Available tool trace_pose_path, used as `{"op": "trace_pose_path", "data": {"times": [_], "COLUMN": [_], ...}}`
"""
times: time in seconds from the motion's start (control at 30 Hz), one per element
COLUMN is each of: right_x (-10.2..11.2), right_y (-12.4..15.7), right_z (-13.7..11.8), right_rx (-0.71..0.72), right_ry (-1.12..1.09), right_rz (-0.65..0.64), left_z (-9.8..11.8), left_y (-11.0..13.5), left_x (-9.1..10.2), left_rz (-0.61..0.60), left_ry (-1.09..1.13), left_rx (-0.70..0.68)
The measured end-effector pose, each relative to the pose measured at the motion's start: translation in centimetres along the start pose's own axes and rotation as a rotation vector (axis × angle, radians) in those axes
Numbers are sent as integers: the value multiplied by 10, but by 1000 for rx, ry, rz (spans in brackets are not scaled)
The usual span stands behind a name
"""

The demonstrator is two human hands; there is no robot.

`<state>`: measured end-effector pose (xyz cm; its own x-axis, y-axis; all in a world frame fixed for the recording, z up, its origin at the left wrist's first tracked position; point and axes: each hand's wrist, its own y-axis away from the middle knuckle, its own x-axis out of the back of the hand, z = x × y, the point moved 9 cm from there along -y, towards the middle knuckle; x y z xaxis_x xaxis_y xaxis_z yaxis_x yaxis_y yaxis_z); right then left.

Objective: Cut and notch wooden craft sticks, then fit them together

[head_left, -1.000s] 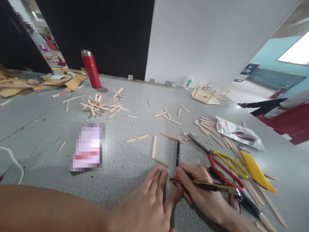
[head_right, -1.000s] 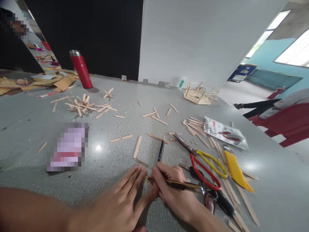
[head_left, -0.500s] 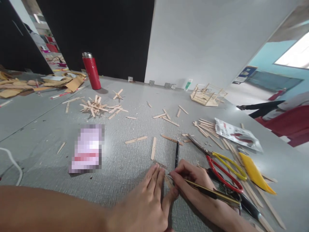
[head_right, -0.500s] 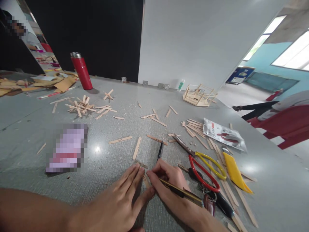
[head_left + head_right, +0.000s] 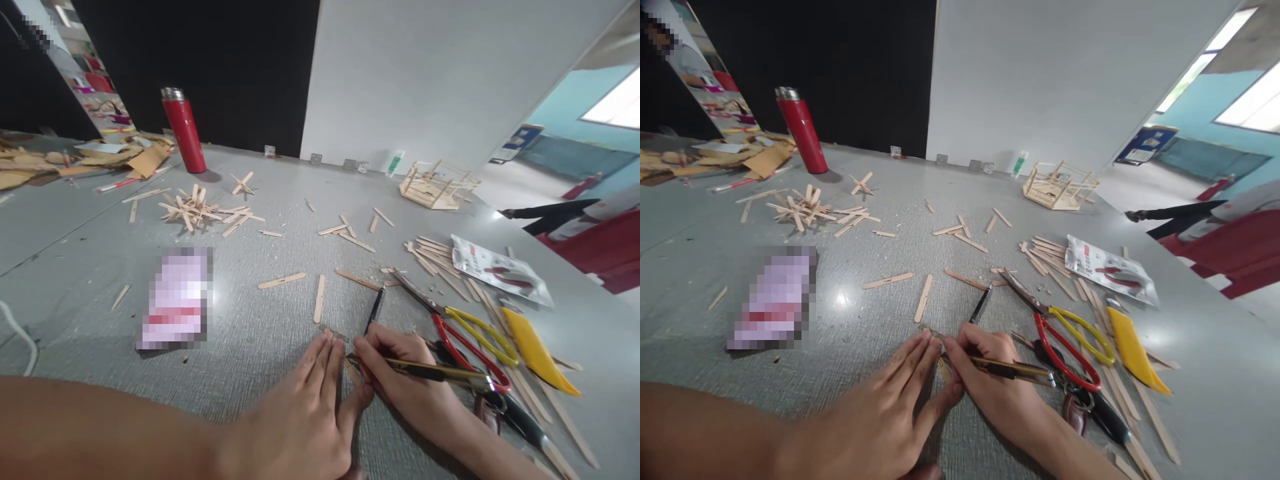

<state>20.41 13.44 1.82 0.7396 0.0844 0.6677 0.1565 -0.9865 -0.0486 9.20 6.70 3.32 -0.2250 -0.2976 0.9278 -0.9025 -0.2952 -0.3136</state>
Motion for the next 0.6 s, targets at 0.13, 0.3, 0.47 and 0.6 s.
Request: {"op": "trace_pose_path", "data": {"times": [0.13,0.3,0.47,0.6], "right_x": [-2,-4,-4,-5], "right_y": [0,1,-1,0], "right_z": [3,4,-5,-8], "right_rx": [0,4,-26,-52], "right_ry": [1,0,-18,-20], "right_rz": [-7,-20,-27,-12], "left_z": [0,0,1,1], "left_y": [0,0,-1,-2], "left_x": [0,0,1,0], "left_rz": [-18,-31,-15,-33], "left_ry": [3,0,-20,-9], "left_rx": [-6,-6,-9,2]}}
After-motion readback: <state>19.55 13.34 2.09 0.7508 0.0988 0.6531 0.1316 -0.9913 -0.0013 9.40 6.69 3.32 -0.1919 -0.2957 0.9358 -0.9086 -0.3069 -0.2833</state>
